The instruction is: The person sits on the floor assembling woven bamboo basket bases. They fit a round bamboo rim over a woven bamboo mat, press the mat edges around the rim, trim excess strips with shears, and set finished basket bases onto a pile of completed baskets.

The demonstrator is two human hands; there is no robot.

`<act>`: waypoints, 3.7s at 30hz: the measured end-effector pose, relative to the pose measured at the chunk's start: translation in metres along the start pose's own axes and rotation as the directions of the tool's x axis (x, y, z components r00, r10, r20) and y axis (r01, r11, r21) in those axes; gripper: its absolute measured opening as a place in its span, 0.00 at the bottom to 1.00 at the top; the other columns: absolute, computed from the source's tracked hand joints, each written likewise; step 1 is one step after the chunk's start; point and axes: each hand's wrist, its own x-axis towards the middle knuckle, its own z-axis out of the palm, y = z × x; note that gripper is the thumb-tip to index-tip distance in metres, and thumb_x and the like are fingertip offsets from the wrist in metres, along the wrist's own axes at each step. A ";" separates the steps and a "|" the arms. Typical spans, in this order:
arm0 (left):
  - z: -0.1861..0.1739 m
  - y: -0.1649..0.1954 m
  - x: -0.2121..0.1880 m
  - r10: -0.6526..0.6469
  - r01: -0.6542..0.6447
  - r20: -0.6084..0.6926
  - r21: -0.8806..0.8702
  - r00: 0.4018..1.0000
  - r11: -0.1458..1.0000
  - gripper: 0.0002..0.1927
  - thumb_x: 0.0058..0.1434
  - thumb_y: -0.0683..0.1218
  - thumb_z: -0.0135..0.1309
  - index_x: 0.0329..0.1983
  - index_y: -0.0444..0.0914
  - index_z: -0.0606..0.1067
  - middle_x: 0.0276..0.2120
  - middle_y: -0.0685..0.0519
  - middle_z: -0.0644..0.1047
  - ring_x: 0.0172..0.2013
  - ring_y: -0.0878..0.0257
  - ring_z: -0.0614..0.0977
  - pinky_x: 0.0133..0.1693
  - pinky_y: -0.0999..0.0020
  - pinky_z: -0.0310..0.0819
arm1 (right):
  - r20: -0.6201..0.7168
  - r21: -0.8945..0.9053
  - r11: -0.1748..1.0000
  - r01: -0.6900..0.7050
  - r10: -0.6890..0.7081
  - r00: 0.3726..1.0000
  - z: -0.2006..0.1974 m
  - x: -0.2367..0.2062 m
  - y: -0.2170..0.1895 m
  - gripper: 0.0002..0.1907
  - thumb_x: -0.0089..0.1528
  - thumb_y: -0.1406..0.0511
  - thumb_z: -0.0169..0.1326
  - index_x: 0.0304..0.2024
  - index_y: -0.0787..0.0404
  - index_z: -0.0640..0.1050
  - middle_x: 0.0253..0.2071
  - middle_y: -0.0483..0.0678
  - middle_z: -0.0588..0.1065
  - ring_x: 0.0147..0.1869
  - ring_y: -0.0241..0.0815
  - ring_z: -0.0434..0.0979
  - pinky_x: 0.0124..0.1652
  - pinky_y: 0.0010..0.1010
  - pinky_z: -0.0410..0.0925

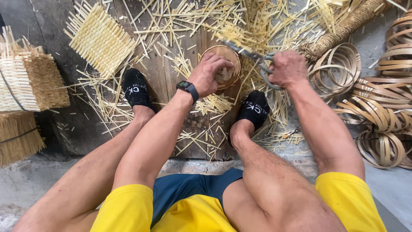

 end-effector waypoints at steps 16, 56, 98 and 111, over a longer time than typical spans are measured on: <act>0.048 0.024 -0.021 -0.297 0.312 -0.452 -0.044 0.841 0.949 0.45 0.48 0.57 0.72 0.69 0.44 0.69 0.43 0.48 0.76 0.46 0.49 0.77 0.48 0.56 0.75 | -0.362 0.074 0.997 -0.016 0.041 0.931 0.015 -0.045 -0.029 0.26 0.55 0.48 0.62 0.39 0.62 0.73 0.39 0.53 0.69 0.45 0.49 0.69 0.44 0.41 0.67; 0.022 -0.043 -0.015 -0.764 0.472 0.343 -0.880 0.546 -0.057 0.12 0.66 0.44 0.56 0.49 0.34 0.79 0.45 0.49 0.83 0.44 0.60 0.81 0.40 0.66 0.79 | 0.438 0.814 -0.397 -0.423 -0.057 0.897 -0.012 -0.025 -0.092 0.14 0.59 0.69 0.63 0.45 0.71 0.78 0.38 0.52 0.81 0.37 0.42 0.85 0.37 0.34 0.82; 0.014 -0.063 -0.003 -0.680 0.486 -0.169 -0.579 0.714 0.654 0.28 0.68 0.66 0.50 0.42 0.39 0.85 0.33 0.42 0.84 0.33 0.52 0.83 0.38 0.56 0.80 | -0.074 0.960 0.279 0.025 0.165 0.984 -0.036 -0.040 -0.152 0.18 0.59 0.55 0.60 0.33 0.66 0.81 0.23 0.44 0.77 0.25 0.34 0.72 0.29 0.27 0.66; -0.178 -0.043 0.084 -0.529 -0.345 -0.228 -0.929 0.817 -0.132 0.26 0.71 0.56 0.42 0.60 0.31 0.68 0.62 0.37 0.73 0.58 0.46 0.82 0.61 0.50 0.77 | 0.002 0.989 -0.148 0.029 0.204 0.979 -0.065 -0.065 -0.130 0.23 0.61 0.51 0.60 0.32 0.68 0.78 0.23 0.47 0.75 0.22 0.35 0.68 0.23 0.27 0.61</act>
